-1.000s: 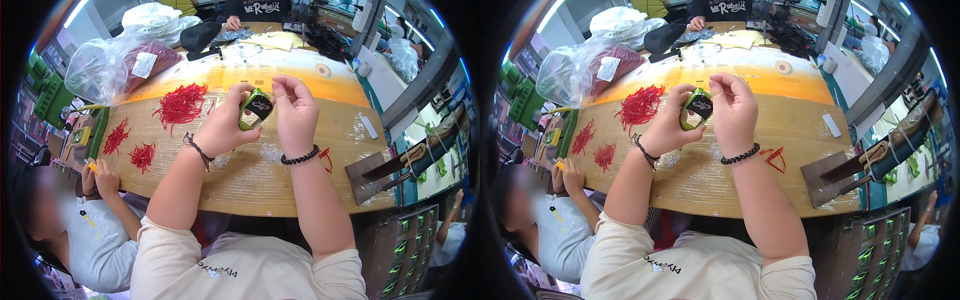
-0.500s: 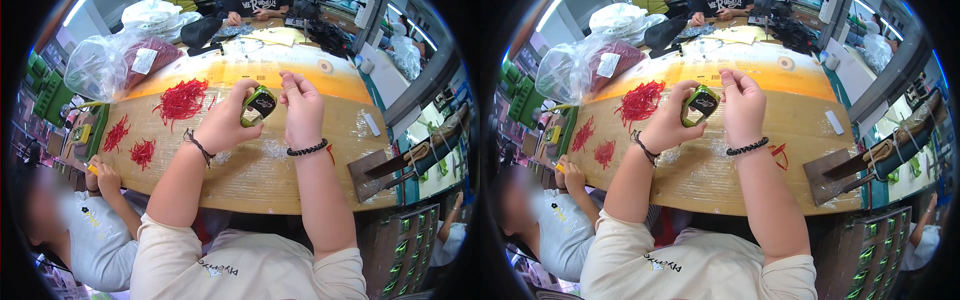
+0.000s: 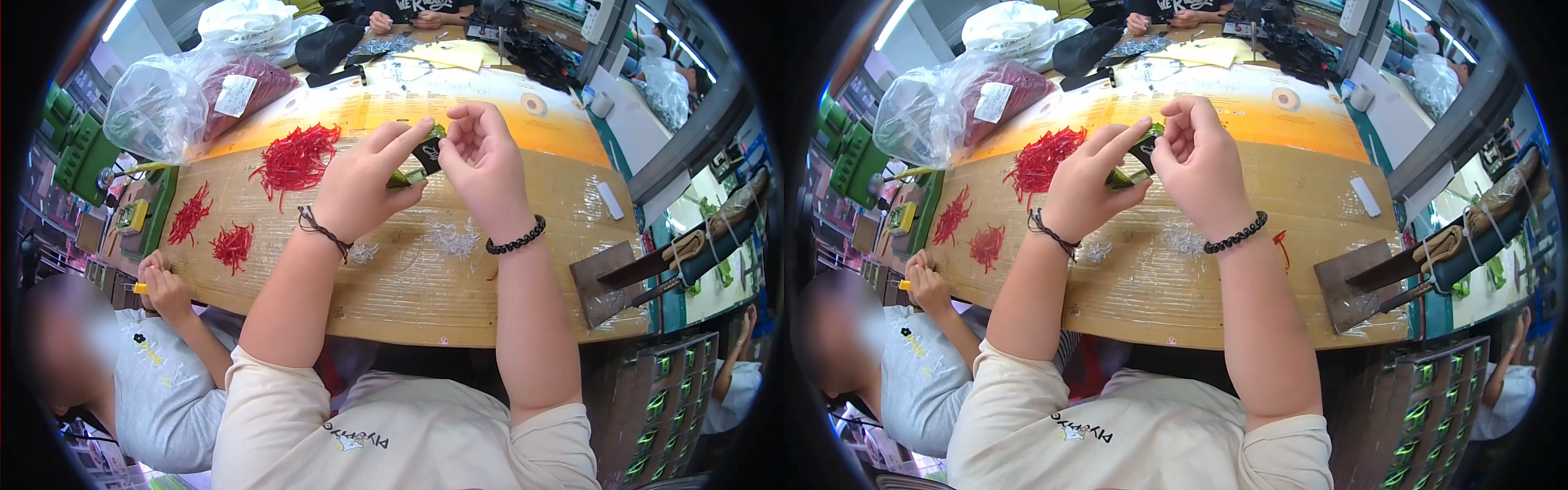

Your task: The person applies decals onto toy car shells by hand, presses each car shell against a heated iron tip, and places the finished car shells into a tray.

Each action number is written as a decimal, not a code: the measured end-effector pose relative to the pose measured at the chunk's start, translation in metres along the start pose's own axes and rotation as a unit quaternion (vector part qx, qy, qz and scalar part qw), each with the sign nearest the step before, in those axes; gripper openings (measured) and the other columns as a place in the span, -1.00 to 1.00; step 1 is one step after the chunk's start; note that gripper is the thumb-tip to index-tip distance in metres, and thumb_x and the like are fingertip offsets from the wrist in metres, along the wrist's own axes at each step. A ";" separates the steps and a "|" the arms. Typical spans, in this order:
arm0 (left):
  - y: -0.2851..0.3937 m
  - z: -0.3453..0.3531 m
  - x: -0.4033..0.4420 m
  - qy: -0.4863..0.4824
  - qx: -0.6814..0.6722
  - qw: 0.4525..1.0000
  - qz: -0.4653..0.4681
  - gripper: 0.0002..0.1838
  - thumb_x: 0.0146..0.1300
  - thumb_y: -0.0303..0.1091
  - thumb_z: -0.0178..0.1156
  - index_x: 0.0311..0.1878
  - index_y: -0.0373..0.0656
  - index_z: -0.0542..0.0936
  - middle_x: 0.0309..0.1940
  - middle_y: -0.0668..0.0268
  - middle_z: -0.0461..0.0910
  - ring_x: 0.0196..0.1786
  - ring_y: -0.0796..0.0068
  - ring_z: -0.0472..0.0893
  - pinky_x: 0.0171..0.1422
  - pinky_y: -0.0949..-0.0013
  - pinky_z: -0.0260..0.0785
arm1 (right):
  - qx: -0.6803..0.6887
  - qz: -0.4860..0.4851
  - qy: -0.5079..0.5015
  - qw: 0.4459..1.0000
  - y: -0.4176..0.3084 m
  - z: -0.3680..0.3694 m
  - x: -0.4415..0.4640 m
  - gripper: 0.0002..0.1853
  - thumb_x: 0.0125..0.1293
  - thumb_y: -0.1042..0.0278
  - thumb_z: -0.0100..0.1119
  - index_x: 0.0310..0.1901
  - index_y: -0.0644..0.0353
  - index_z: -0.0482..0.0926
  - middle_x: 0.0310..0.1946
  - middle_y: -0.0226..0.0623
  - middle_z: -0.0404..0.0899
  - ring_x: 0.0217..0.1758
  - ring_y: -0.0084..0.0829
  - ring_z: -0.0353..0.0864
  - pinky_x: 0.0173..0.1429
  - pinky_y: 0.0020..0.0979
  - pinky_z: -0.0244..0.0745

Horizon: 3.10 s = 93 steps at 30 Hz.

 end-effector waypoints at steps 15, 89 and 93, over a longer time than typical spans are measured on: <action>0.007 0.003 -0.001 0.012 0.111 0.992 0.053 -0.23 -0.04 -0.36 0.42 0.34 -0.02 0.40 -0.03 0.25 0.57 -0.03 0.24 0.59 -0.02 0.29 0.50 | -0.171 -0.098 0.005 0.980 -0.030 -0.003 -0.002 -0.74 0.20 0.67 0.16 -0.08 0.25 0.48 -0.30 -0.12 0.64 -0.24 -0.27 0.70 -0.19 -0.37 0.60; -0.040 0.028 -0.018 -0.022 -0.572 0.763 -0.301 -0.75 0.39 -0.11 0.15 -0.24 -0.08 0.63 -0.45 0.56 0.58 -0.50 0.86 0.43 -0.49 0.73 0.19 | 0.218 0.215 -0.163 0.938 0.003 0.038 -0.023 -0.76 0.44 0.21 0.07 -0.20 0.22 0.58 -0.45 -0.55 0.53 -0.43 -0.71 0.42 -0.29 -0.62 0.39; -0.049 0.025 -0.015 0.007 -0.619 0.732 -0.284 -0.78 0.36 -0.17 0.14 -0.28 -0.10 0.63 -0.50 0.51 0.57 -0.53 0.82 0.42 -0.49 0.67 0.21 | 0.267 0.218 -0.108 0.932 -0.004 0.036 -0.022 -0.75 0.45 0.20 0.04 -0.23 0.21 0.57 -0.48 -0.53 0.52 -0.42 -0.69 0.41 -0.31 -0.61 0.37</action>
Point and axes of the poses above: each hand's wrist, its own x-axis towards the middle knuckle, its own z-axis out of the palm, y = z × x, the point moved 9 cm from there along x, towards the middle knuckle
